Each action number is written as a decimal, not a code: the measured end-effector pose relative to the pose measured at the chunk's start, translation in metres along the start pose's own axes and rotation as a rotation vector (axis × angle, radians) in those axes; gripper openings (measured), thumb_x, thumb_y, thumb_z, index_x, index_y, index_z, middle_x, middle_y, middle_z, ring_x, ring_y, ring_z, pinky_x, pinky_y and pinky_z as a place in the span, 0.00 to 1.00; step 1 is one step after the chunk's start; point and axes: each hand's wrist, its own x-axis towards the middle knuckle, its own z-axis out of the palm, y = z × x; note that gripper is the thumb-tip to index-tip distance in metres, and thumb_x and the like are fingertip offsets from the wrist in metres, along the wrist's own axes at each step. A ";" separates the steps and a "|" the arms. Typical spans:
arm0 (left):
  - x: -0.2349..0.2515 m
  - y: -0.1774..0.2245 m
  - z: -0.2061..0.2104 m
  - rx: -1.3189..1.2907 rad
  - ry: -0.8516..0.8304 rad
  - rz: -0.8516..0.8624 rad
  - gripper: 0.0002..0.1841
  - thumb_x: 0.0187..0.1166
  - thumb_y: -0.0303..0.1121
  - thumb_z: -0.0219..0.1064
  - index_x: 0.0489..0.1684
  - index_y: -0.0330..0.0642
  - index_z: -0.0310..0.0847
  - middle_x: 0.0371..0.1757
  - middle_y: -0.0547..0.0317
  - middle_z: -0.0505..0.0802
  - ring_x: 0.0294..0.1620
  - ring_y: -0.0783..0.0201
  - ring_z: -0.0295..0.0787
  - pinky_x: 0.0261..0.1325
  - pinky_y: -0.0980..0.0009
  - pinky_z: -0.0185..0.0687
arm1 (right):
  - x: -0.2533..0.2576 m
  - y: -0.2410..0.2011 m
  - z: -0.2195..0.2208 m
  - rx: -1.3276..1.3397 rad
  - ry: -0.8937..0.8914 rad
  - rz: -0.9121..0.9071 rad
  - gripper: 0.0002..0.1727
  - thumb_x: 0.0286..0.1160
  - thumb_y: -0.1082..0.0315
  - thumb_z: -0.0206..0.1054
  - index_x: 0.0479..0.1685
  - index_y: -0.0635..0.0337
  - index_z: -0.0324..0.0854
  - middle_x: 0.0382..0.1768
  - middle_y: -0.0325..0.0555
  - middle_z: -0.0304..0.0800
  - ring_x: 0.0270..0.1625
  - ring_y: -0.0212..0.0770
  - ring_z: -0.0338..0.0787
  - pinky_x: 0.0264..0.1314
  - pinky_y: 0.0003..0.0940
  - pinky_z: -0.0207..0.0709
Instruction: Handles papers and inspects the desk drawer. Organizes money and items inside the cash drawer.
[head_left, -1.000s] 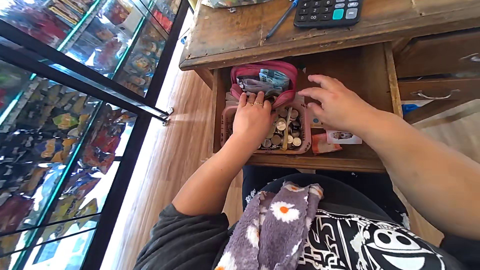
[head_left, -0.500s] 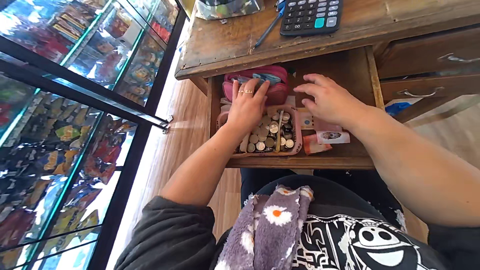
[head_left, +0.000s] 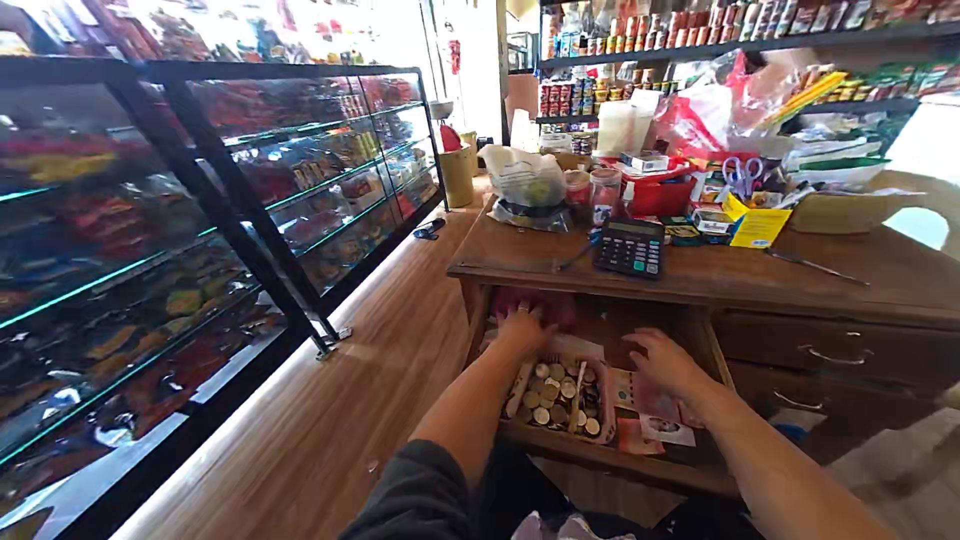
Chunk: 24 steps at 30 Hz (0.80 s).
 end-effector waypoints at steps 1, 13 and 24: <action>-0.002 -0.002 0.000 -0.013 0.002 -0.008 0.36 0.88 0.60 0.53 0.92 0.54 0.60 0.94 0.46 0.59 0.94 0.36 0.45 0.84 0.24 0.44 | 0.001 0.001 0.001 -0.009 0.001 0.007 0.22 0.86 0.68 0.61 0.77 0.60 0.79 0.83 0.63 0.70 0.86 0.60 0.69 0.87 0.53 0.63; -0.009 -0.017 -0.002 -0.050 0.008 0.045 0.32 0.89 0.55 0.54 0.92 0.56 0.60 0.95 0.54 0.58 0.96 0.42 0.41 0.85 0.25 0.42 | 0.001 -0.005 0.012 -0.048 -0.026 0.044 0.20 0.88 0.69 0.59 0.75 0.60 0.81 0.81 0.61 0.73 0.85 0.56 0.71 0.87 0.51 0.63; -0.003 -0.021 -0.001 -0.004 0.156 0.160 0.27 0.90 0.52 0.57 0.78 0.45 0.79 0.81 0.40 0.78 0.86 0.38 0.67 0.86 0.28 0.46 | -0.031 0.008 -0.043 0.157 0.681 0.062 0.19 0.91 0.69 0.51 0.67 0.65 0.85 0.65 0.62 0.88 0.70 0.59 0.87 0.76 0.56 0.75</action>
